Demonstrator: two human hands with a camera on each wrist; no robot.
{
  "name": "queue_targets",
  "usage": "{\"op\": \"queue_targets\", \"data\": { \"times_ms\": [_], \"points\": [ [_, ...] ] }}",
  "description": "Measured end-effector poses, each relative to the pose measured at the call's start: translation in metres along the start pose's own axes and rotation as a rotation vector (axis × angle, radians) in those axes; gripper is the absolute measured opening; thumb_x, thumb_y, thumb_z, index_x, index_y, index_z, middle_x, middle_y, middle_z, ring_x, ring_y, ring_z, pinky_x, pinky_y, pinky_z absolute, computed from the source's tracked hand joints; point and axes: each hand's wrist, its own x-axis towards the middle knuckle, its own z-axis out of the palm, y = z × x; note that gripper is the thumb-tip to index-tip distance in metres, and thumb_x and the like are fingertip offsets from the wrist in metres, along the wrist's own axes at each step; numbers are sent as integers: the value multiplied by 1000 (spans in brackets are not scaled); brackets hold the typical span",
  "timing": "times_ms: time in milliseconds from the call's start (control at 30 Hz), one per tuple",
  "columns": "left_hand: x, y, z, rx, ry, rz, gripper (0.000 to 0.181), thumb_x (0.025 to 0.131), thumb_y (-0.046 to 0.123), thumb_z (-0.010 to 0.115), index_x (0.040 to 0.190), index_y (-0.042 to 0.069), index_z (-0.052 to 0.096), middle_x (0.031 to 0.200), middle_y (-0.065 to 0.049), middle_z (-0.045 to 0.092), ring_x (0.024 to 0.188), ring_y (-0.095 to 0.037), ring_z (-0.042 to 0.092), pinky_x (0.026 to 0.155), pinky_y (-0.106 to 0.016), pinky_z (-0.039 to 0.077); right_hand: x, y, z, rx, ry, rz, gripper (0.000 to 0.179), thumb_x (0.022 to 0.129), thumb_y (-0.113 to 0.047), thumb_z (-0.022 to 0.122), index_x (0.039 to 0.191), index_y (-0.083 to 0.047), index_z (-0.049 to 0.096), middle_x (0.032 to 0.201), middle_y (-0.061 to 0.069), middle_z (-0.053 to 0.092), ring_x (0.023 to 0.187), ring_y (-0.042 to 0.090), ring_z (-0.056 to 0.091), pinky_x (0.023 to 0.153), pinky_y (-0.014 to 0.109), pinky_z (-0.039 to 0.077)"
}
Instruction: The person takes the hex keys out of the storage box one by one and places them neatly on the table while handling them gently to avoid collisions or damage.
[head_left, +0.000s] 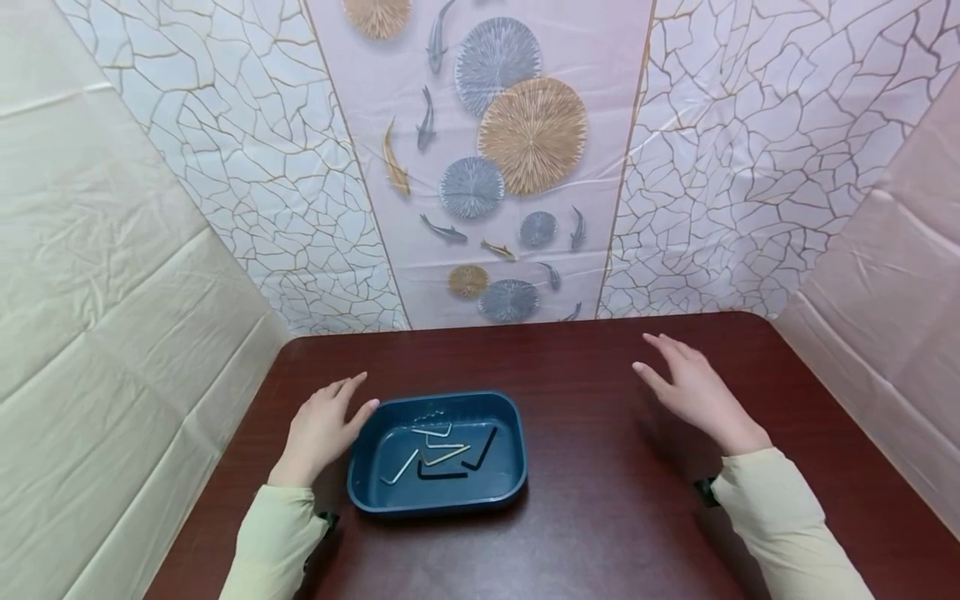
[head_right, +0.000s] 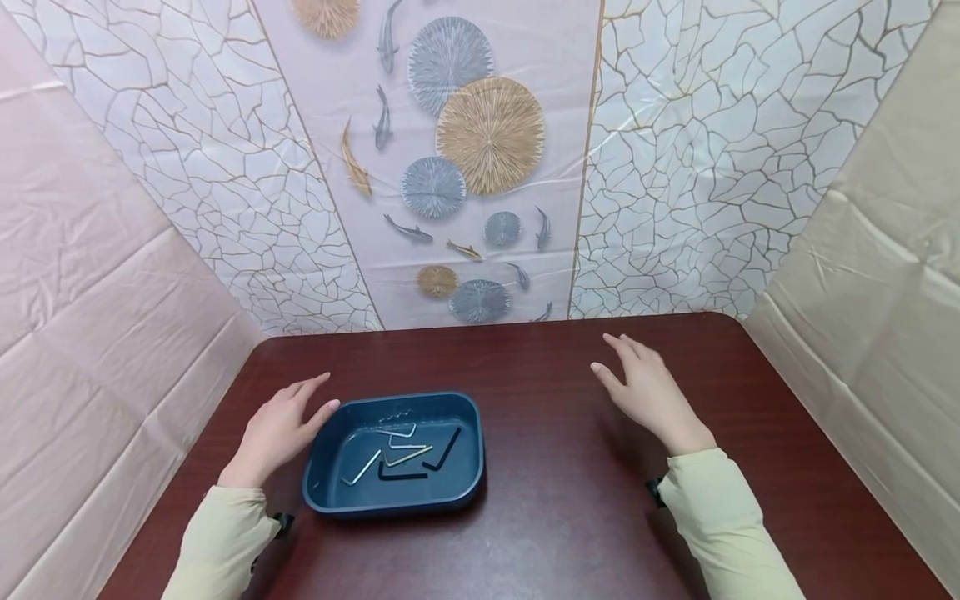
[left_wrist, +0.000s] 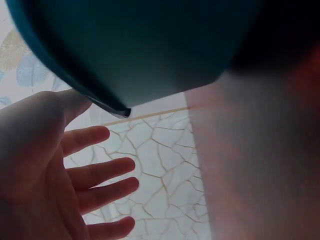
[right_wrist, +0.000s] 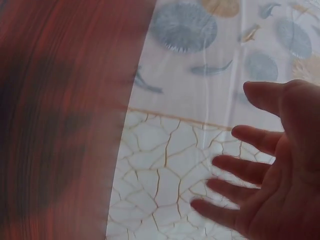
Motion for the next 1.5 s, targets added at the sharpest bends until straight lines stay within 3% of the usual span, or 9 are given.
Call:
{"op": "queue_targets", "data": {
  "times_ms": [233,400,633,800,967,1167,1333,1500],
  "points": [
    [-12,-3,9,-34,-123,-59,64,97,42,64,151,12,46,129,-24,62,103,-39,66,79,-56,55,11,-23,10,121,-46,-44,60,103,-39,55,151,-4,43,146,20,50,129,40,51,103,57,40],
    [-9,-4,15,-100,-205,-68,61,97,43,65,151,18,48,92,-5,66,75,-19,61,59,-39,51,22,-47,23,207,-51,-92,50,103,-30,59,146,-7,50,129,15,64,111,31,66,89,49,52],
    [-9,-4,14,-123,-214,-74,55,94,40,70,144,22,57,84,3,68,74,-13,60,65,-39,52,34,-92,39,229,-131,-153,39,101,-30,62,136,-12,61,114,5,71,96,20,68,81,41,54],
    [-7,-2,16,-161,-222,-94,48,96,24,68,142,15,57,69,0,62,59,-14,56,56,-35,48,42,-123,49,292,-214,-197,36,101,-29,63,133,-13,63,113,3,71,88,15,68,75,35,54],
    [-3,1,19,-153,-231,-117,47,97,17,64,143,11,55,61,0,52,50,-15,50,51,-32,41,46,-143,64,369,-320,-172,34,101,-26,63,129,-7,65,105,4,72,75,18,70,69,31,56],
    [-1,2,21,-203,-306,-168,48,99,15,59,146,10,49,66,-4,52,52,-17,51,56,-34,43,50,-153,87,365,-438,-144,32,101,-26,63,124,-4,69,84,0,69,76,26,71,65,30,55],
    [-3,2,21,-221,-343,-183,49,100,15,58,148,10,46,67,-5,52,51,-17,49,56,-34,42,49,-155,105,351,-487,-114,31,101,-26,62,121,-3,70,73,3,67,69,25,71,63,31,56],
    [-5,2,22,-255,-356,-204,50,101,16,56,149,11,44,63,-5,48,46,-17,43,52,-33,38,46,-160,114,352,-507,-34,28,101,-23,63,116,0,71,77,15,68,63,28,70,60,37,57]
  ]
}}
